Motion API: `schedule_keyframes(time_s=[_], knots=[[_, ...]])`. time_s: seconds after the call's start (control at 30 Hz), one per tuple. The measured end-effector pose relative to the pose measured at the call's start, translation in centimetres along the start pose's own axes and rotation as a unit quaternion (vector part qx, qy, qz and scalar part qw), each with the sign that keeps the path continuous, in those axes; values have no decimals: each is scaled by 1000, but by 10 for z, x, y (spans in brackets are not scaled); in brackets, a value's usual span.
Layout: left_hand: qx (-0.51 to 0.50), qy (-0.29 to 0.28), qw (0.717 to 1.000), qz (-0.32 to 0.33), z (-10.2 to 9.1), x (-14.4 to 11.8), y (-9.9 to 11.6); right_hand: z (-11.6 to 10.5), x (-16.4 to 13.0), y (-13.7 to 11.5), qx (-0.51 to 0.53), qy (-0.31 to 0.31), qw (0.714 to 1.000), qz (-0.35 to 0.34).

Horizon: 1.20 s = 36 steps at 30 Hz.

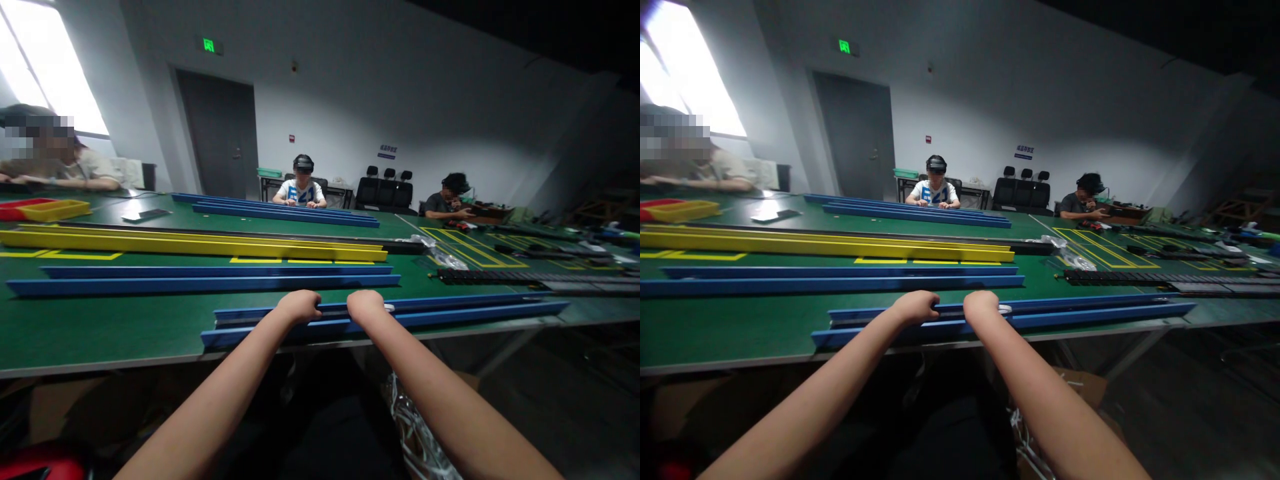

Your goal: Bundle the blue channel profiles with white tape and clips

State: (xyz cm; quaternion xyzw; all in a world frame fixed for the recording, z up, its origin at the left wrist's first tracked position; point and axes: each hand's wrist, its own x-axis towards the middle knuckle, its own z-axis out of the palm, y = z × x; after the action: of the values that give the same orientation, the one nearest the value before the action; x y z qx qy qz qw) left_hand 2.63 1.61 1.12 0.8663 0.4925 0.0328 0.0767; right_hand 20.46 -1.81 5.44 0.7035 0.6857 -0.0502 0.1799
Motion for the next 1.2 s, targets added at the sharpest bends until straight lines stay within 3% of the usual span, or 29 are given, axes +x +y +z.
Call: schedule_keyframes(time_s=[0.7, 0.83, 1.03, 1.2], knots=[[17, -11, 1000, -3, 0, 5, 4, 3, 1, -1, 0, 23, 1000, 21], [38, -15, 999, 13, -1, 14, 17, 2, 0, -1, 5, 13, 1000, 28], [16, -19, 998, 59, 7, 38, 54, 2, 3, -2, 19, 5, 999, 41], [-7, -21, 997, 75, 12, 42, 60, 3, 3, -1, 24, 9, 999, 40]])
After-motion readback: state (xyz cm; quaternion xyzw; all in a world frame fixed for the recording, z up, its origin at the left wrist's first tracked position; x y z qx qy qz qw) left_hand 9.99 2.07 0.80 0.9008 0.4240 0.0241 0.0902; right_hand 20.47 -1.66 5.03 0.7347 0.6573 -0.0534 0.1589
